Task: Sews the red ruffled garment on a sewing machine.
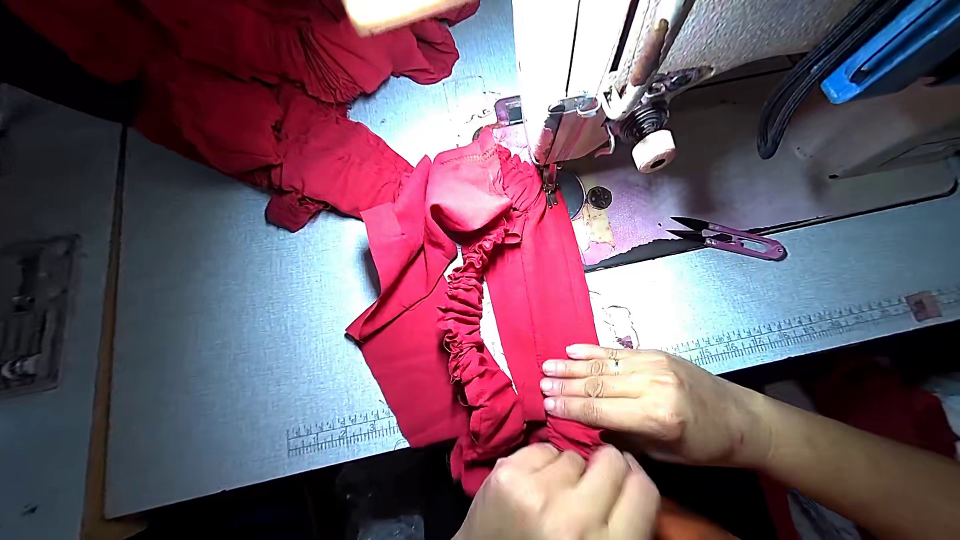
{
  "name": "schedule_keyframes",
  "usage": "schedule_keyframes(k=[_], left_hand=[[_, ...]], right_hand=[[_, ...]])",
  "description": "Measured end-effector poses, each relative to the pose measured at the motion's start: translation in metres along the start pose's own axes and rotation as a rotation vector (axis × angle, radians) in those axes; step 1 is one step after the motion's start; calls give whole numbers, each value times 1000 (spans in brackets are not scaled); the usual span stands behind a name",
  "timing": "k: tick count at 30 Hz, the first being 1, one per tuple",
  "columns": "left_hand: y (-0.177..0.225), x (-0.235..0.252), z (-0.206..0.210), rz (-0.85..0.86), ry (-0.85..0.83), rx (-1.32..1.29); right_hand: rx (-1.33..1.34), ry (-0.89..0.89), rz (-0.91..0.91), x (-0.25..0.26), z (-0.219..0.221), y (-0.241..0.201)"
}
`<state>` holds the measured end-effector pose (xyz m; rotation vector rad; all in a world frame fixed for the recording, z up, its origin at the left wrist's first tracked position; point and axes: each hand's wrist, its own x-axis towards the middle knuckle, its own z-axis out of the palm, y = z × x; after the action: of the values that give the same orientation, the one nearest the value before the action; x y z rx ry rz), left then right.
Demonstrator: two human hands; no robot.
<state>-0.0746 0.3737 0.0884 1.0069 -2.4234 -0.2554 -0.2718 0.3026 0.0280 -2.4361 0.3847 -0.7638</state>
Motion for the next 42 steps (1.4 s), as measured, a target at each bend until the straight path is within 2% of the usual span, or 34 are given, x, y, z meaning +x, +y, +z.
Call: schedule_keyframes(k=[3,6,10,13,15,18,22,24,27,31,32,34,37,39,42], left_hand=[[-5,5,-20,64,-62,-160],[-39,10,-19,-101,-30,-200],[-103,6,-10,-392,-122,366],[-126,16,-30,-512,-226,511],[-120,33,-36,-502,-126,464],[-112,62,-20,-501,70,263],[-139,86,0,-735,2,119],[-161,88,4,-682,26,101],[-177,93,2,-593,42,217],[-145,105,-1,-576,95,402],[-137,105,0,-603,105,356],[-127,107,0,-766,37,206],[-136,109,6,-890,56,30],[-146,111,13,-860,163,14],[-159,116,16,-758,254,147]], right_hand=[[57,23,42,-3,2,-3],[71,71,68,-2,4,-7],[93,70,129,-2,7,-9],[71,102,144,-1,12,-11],[58,116,149,-1,14,-12],[59,138,142,0,16,-12],[49,140,134,-2,17,-11],[50,143,131,-2,18,-11],[35,139,138,-2,18,-11],[19,140,131,-1,20,-11],[19,146,128,0,20,-10],[24,153,129,0,21,-11],[23,148,132,-1,21,-11],[24,143,133,-1,21,-12],[6,134,128,-1,20,-11]])
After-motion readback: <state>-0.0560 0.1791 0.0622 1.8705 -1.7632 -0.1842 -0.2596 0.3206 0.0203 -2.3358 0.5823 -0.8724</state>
